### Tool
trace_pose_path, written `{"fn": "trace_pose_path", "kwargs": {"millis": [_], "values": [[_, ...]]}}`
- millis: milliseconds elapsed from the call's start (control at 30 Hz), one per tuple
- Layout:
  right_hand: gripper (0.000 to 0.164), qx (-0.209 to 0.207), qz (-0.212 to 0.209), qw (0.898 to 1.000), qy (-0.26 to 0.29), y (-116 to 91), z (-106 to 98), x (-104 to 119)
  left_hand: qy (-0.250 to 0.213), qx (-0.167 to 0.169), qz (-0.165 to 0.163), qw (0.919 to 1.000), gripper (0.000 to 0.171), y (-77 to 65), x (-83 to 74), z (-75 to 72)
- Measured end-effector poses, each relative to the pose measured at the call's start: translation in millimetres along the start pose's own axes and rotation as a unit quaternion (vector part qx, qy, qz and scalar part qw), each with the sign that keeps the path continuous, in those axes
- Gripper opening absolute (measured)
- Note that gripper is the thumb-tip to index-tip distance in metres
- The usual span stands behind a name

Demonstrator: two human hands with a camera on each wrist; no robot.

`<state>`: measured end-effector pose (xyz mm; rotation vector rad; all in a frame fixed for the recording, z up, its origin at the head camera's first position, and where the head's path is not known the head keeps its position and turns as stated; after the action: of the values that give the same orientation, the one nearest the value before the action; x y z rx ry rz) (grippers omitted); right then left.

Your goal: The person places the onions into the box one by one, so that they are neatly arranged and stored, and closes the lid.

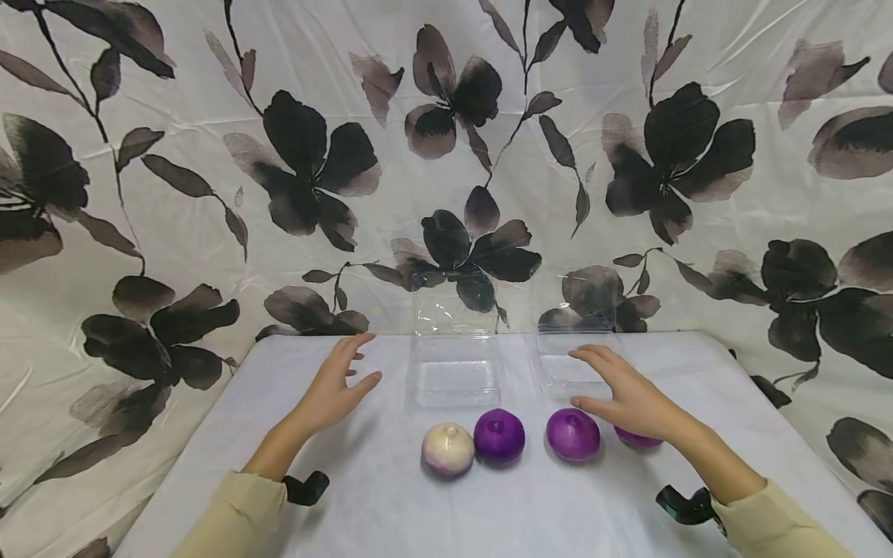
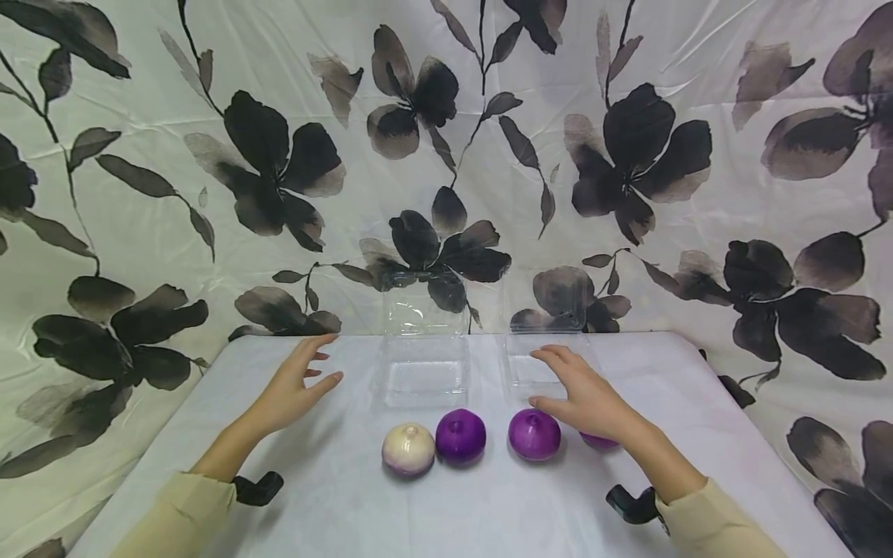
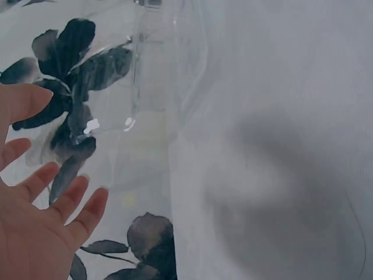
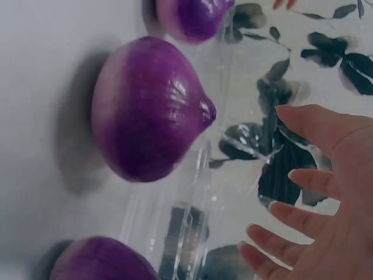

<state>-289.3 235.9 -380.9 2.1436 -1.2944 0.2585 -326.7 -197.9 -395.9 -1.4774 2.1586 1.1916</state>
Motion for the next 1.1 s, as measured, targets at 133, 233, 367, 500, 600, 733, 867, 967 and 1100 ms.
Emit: {"fn": "trace_pose_path", "kwargs": {"millis": [133, 233, 367, 500, 600, 733, 867, 967, 1100], "values": [[0.069, 0.002, -0.006, 1.0, 0.006, 2, 6, 6, -0.014, 0.002, -0.01, 0.9998, 0.065, 1.0, 1.9, 6.1], [0.069, 0.003, -0.014, 1.0, 0.012, 3, 11, 10, -0.029, 0.003, -0.013, 0.9995, 0.063, 1.5, 3.6, 10.3], [0.068, 0.009, -0.025, 0.999, 0.024, 5, 17, 16, -0.043, 0.007, -0.034, 0.9985, 0.064, 3.3, 7.0, 15.5], [0.068, 0.018, -0.033, 0.999, 0.031, 7, 26, 21, -0.054, 0.012, -0.071, 0.9959, 0.065, 4.6, 11.5, 19.9], [0.069, 0.03, -0.031, 0.999, 0.033, 7, 33, 24, -0.067, 0.017, -0.098, 0.9928, 0.065, 5.1, 14.6, 23.1], [0.068, 0.042, -0.032, 0.998, 0.034, 9, 41, 29, -0.083, 0.02, -0.133, 0.9875, 0.065, 6.4, 19.2, 28.0], [0.069, 0.054, -0.039, 0.997, 0.043, 11, 48, 35, -0.097, 0.022, -0.164, 0.9814, 0.066, 7.5, 22.4, 32.1], [0.071, 0.067, -0.041, 0.996, 0.053, 12, 53, 39, -0.11, 0.025, -0.176, 0.9779, 0.067, 8.3, 23.9, 35.4], [0.073, 0.081, -0.049, 0.994, 0.06, 14, 60, 44, -0.133, 0.022, -0.196, 0.9714, 0.067, 8.9, 26.7, 40.9]]}}
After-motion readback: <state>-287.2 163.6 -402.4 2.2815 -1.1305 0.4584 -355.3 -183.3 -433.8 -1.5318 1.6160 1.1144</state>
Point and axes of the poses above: each hand's wrist, its own y-axis towards the middle knuckle, its own z-axis out of the palm, x = y × z, the point moved 5 cm from there along y, towards the middle knuckle, and after that the axes turned 10 degrees about -x, right-handed, at the moved point
